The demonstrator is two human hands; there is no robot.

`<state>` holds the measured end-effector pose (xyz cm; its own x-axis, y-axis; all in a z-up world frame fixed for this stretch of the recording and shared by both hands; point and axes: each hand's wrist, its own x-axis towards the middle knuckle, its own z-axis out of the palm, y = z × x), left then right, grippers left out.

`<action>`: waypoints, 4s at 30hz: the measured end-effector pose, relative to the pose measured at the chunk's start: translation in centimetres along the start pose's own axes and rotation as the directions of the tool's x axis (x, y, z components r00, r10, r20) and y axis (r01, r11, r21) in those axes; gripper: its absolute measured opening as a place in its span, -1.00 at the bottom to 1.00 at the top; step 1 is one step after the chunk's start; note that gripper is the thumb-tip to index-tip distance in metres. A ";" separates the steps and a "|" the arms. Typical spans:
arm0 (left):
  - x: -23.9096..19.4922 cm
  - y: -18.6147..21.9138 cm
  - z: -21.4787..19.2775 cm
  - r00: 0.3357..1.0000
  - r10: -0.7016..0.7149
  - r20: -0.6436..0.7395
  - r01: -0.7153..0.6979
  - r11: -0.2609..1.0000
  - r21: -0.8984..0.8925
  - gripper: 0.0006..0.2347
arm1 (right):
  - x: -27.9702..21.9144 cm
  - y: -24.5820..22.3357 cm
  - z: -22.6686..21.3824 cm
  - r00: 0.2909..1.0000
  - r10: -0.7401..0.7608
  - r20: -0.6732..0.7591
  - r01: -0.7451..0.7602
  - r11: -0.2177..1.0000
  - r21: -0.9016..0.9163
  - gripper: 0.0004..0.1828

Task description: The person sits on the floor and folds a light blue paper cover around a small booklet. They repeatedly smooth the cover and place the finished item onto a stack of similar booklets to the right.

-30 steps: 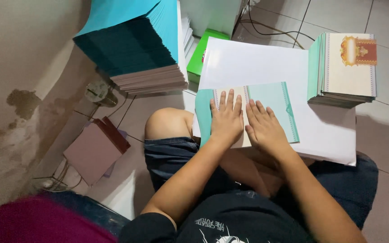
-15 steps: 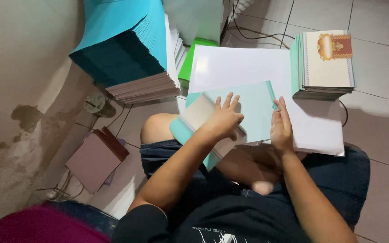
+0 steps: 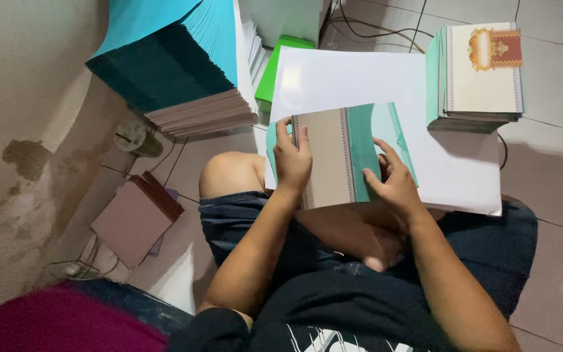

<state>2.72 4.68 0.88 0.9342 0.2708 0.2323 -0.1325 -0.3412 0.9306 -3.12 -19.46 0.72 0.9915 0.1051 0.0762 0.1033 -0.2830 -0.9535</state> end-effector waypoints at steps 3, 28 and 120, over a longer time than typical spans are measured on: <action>-0.7 -0.8 1.3 0.971 0.238 -0.002 -0.221 0.908 0.357 -0.31 | 0.4 0.1 1.3 0.994 0.006 -0.111 -0.034 0.968 -0.250 -0.38; -1.4 -5.1 5.3 0.815 0.475 0.332 -0.573 0.571 0.588 -0.50 | 11.1 3.9 3.1 0.816 -0.215 0.537 0.572 0.435 -0.695 -0.21; -7.7 -1.2 2.3 0.675 0.107 0.730 -0.657 0.538 0.529 -0.51 | 4.2 2.9 2.9 0.959 -0.016 0.281 0.249 0.516 -0.820 -0.37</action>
<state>-3.52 0.99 -2.70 0.8584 -0.5105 0.0505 -0.5095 -0.8372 0.1987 1.16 -17.07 -2.60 0.9276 0.3736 0.0063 0.3646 -0.9012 -0.2342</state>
